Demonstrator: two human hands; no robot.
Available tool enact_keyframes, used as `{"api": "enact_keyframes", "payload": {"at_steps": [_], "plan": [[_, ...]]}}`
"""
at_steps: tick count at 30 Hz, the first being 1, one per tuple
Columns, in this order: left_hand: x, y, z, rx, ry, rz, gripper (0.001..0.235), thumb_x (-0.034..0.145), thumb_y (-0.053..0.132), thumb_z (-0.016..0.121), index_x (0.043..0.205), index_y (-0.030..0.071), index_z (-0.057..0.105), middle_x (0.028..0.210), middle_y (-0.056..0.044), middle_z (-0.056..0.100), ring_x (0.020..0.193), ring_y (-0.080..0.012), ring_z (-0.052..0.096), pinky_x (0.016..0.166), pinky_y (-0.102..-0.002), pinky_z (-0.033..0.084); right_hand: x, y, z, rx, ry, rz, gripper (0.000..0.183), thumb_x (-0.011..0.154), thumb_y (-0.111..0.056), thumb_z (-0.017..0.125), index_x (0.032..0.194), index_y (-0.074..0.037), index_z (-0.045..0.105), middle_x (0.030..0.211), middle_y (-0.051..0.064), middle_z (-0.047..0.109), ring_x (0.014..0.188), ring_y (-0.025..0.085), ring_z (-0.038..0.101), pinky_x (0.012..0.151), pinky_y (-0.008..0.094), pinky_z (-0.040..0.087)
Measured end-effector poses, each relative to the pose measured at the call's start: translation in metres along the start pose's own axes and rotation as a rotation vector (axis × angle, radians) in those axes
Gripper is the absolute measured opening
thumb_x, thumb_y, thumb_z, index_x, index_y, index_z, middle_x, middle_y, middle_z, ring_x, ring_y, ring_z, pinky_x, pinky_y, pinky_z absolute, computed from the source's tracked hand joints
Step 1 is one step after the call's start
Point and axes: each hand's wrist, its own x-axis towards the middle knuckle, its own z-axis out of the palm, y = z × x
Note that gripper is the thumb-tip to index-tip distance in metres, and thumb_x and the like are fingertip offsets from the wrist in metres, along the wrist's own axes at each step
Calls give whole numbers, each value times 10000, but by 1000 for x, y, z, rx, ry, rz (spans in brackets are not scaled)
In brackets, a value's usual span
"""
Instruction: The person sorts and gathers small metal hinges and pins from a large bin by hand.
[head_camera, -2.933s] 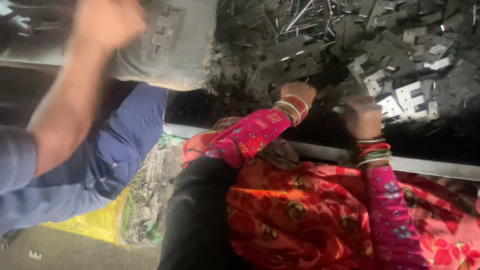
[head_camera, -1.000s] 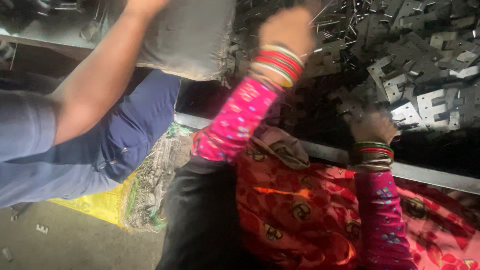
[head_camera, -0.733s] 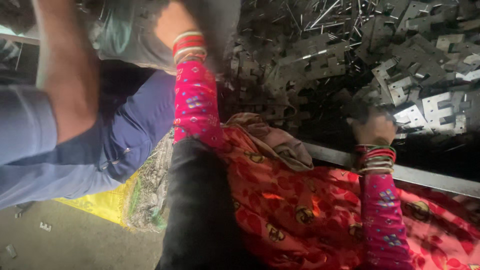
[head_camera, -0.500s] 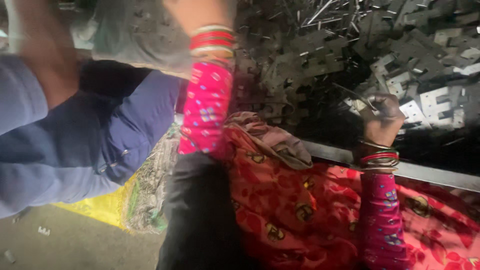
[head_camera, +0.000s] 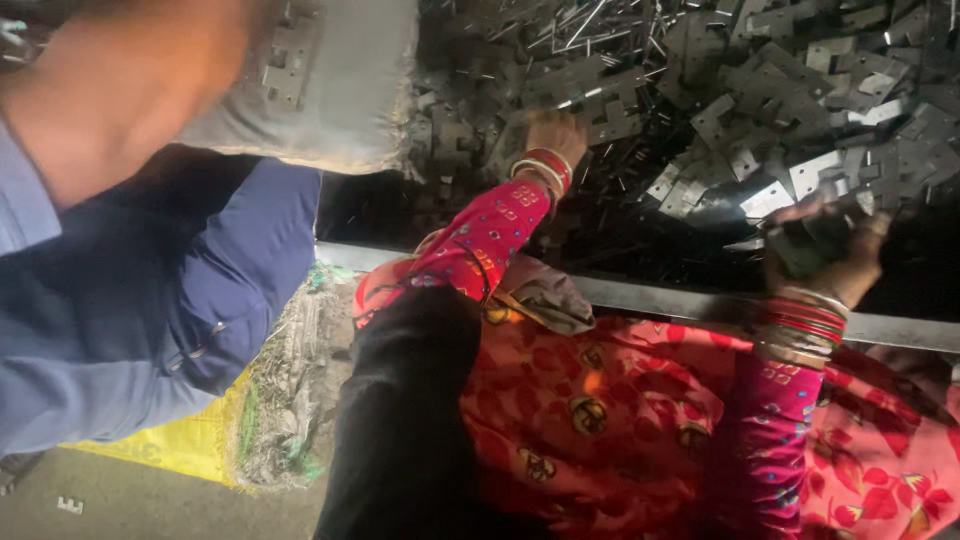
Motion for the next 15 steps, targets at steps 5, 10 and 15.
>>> {"api": "enact_keyframes", "payload": {"at_steps": [5,10,15], "plan": [[7,-21,-18,-130,-140,48,275,948,182,523,1139,159,719,1036,-82,752,1021,-322,706,770,-595,553,-12,62,29,-998,-355,-281,281,1002,-284,803,1166,-62,751,1067,59,708,915,217,641,822,363,515],[11,-43,-83,-305,-300,44,222,935,203,649,1130,148,739,1124,-133,729,1077,-351,696,894,-493,564,-23,115,77,-1938,-975,-1052,181,856,-205,812,965,-105,709,972,143,656,903,359,642,746,474,529],[25,-31,-135,-689,-52,103,424,828,263,799,1185,76,667,1010,-178,739,965,-389,701,846,-480,554,-23,130,92,-2197,-1214,-1336,132,764,-161,721,893,-151,745,936,100,688,937,313,675,765,497,544]]}}
